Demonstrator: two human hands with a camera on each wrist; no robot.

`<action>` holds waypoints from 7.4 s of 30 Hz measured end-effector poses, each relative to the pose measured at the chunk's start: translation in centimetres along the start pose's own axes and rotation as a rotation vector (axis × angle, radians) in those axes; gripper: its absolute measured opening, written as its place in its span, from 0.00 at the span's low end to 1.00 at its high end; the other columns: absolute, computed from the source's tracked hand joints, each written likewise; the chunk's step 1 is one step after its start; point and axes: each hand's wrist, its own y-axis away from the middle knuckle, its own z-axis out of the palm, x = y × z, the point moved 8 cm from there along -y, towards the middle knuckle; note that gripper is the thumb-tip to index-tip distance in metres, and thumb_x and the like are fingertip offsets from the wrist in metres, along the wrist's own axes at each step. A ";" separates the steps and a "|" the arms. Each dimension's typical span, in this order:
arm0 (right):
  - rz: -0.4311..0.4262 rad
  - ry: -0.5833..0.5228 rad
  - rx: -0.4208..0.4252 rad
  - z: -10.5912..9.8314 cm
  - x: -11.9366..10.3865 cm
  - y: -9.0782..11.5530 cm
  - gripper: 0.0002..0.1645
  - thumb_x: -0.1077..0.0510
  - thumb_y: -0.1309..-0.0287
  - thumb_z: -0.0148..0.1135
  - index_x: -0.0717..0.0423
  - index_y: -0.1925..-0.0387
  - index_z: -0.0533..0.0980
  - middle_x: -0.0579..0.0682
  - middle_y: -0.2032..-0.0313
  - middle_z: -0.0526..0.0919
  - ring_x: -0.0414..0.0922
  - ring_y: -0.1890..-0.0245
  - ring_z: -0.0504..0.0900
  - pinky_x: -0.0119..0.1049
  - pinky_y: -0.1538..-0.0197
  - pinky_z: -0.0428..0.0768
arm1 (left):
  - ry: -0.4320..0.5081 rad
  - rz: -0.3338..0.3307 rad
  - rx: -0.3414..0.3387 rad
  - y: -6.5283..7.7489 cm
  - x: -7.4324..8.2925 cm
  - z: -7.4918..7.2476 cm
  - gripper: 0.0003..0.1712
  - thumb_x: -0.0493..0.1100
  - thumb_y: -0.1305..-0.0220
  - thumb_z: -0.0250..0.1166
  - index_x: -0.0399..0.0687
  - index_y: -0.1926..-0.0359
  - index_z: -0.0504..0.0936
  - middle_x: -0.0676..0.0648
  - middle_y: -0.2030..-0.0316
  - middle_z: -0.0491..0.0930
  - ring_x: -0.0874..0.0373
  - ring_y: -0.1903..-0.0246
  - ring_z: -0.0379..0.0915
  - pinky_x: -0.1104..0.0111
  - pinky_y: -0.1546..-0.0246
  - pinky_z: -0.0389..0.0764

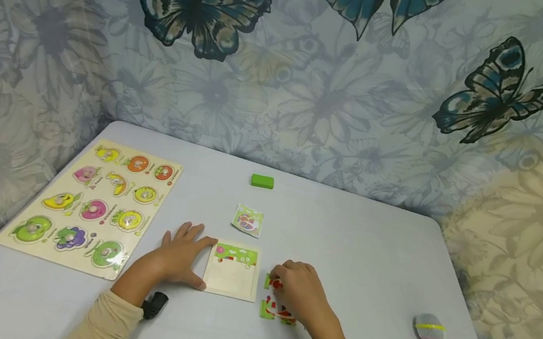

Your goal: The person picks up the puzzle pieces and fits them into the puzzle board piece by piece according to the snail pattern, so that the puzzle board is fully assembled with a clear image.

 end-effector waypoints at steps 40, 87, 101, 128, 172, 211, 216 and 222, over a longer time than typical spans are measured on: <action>-0.264 0.140 0.124 0.7 -8.9 -5.3 0.10 0.57 0.45 0.68 0.40 0.61 0.86 0.42 0.65 0.84 0.43 0.60 0.81 0.43 0.44 0.75 | -0.029 -0.008 0.004 -0.3 0.5 -0.3 0.53 0.56 0.61 0.81 0.55 0.33 0.68 0.36 0.28 0.52 0.33 0.27 0.39 0.29 0.37 0.47; 0.072 -0.036 0.076 -0.4 3.9 2.8 0.14 0.64 0.58 0.77 0.50 0.65 0.86 0.42 0.63 0.86 0.45 0.57 0.83 0.49 0.42 0.74 | 0.007 0.015 0.001 -0.2 0.1 -0.1 0.53 0.54 0.61 0.81 0.52 0.32 0.68 0.34 0.27 0.52 0.31 0.28 0.38 0.28 0.38 0.44; -0.121 -0.019 0.120 -0.9 -1.6 -0.5 0.15 0.58 0.57 0.77 0.50 0.62 0.85 0.44 0.62 0.85 0.45 0.55 0.81 0.47 0.42 0.74 | -0.010 0.000 -0.011 -0.5 0.1 0.5 0.53 0.55 0.62 0.81 0.54 0.33 0.69 0.35 0.28 0.53 0.32 0.28 0.40 0.29 0.38 0.45; -0.268 0.062 0.061 1.1 -6.2 -3.5 0.13 0.54 0.50 0.74 0.46 0.59 0.85 0.42 0.60 0.84 0.44 0.55 0.80 0.45 0.43 0.74 | 0.003 -0.007 0.008 0.1 0.1 0.1 0.52 0.55 0.62 0.81 0.53 0.33 0.70 0.35 0.28 0.53 0.32 0.28 0.40 0.29 0.37 0.46; 0.122 -0.051 0.061 -0.7 7.3 3.7 0.19 0.67 0.59 0.76 0.53 0.61 0.84 0.46 0.61 0.86 0.49 0.54 0.83 0.51 0.45 0.77 | -0.001 0.028 0.018 0.3 -0.5 -0.2 0.54 0.55 0.63 0.81 0.50 0.33 0.69 0.31 0.29 0.53 0.28 0.29 0.40 0.26 0.41 0.46; -0.180 0.037 0.083 0.5 -4.0 -2.1 0.11 0.56 0.49 0.73 0.45 0.61 0.87 0.43 0.63 0.83 0.44 0.57 0.79 0.43 0.42 0.73 | 0.016 0.010 0.019 0.2 0.4 0.0 0.52 0.53 0.62 0.81 0.52 0.33 0.70 0.34 0.28 0.53 0.31 0.28 0.39 0.28 0.39 0.45; -0.190 0.016 0.061 0.6 -4.0 -1.8 0.12 0.57 0.48 0.73 0.46 0.59 0.86 0.43 0.60 0.85 0.44 0.56 0.80 0.44 0.42 0.74 | 0.014 0.007 0.018 0.2 0.4 0.0 0.52 0.53 0.62 0.82 0.51 0.33 0.70 0.34 0.28 0.53 0.31 0.28 0.39 0.28 0.39 0.45; -0.168 -0.090 -0.039 0.4 -2.9 -0.9 0.18 0.57 0.48 0.72 0.48 0.52 0.83 0.44 0.52 0.85 0.47 0.47 0.80 0.50 0.39 0.72 | 0.014 0.005 0.016 0.2 0.3 -0.2 0.53 0.53 0.61 0.81 0.51 0.33 0.69 0.34 0.28 0.52 0.31 0.28 0.39 0.28 0.38 0.44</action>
